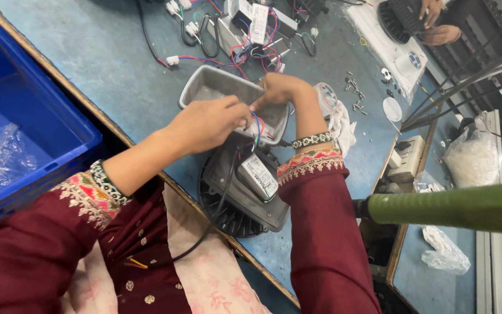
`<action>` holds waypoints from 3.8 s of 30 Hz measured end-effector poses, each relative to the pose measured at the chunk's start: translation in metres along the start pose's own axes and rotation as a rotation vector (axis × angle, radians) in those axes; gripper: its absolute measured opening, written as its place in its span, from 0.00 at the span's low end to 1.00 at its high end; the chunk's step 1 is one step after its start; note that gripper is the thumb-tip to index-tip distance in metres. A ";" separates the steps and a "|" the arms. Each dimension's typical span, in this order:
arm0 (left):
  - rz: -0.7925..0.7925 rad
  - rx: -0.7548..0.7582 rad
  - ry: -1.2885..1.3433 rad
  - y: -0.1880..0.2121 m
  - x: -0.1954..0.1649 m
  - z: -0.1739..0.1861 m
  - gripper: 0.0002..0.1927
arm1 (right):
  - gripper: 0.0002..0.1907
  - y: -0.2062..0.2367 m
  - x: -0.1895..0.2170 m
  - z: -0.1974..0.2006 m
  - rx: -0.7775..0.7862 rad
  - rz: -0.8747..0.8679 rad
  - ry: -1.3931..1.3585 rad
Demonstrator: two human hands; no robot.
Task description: The person assembles an electronic device by connecting wires to a power supply unit and securing it inside a plastic housing using a green pneumatic screwdriver. They repeatedly drive screws into the housing and adjust the internal components.
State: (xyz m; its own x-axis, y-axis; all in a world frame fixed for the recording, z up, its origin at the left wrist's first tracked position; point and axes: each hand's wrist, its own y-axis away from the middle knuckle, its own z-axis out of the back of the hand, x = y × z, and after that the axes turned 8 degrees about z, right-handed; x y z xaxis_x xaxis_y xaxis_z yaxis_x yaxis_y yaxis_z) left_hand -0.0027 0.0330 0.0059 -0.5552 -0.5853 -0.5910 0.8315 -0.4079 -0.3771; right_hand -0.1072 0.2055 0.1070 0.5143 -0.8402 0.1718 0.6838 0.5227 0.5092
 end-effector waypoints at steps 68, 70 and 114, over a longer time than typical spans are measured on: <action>0.181 0.035 0.551 0.113 -0.095 0.028 0.15 | 0.33 0.149 0.004 -0.166 -0.450 0.350 -0.620; 0.277 0.179 0.600 0.106 -0.105 0.023 0.21 | 0.32 0.149 0.001 -0.167 -0.395 0.410 -0.632; -0.105 -0.071 0.063 0.056 0.004 0.061 0.28 | 0.59 0.175 0.038 -0.260 -1.087 0.009 -0.439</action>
State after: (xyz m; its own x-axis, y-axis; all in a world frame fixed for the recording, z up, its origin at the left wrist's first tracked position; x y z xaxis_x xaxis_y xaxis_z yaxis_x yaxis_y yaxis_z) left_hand 0.0404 -0.0348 0.0257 -0.6386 -0.4957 -0.5886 0.7695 -0.4127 -0.4873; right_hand 0.1670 0.3025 -0.0161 0.4439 -0.7022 0.5566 0.8730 0.1989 -0.4454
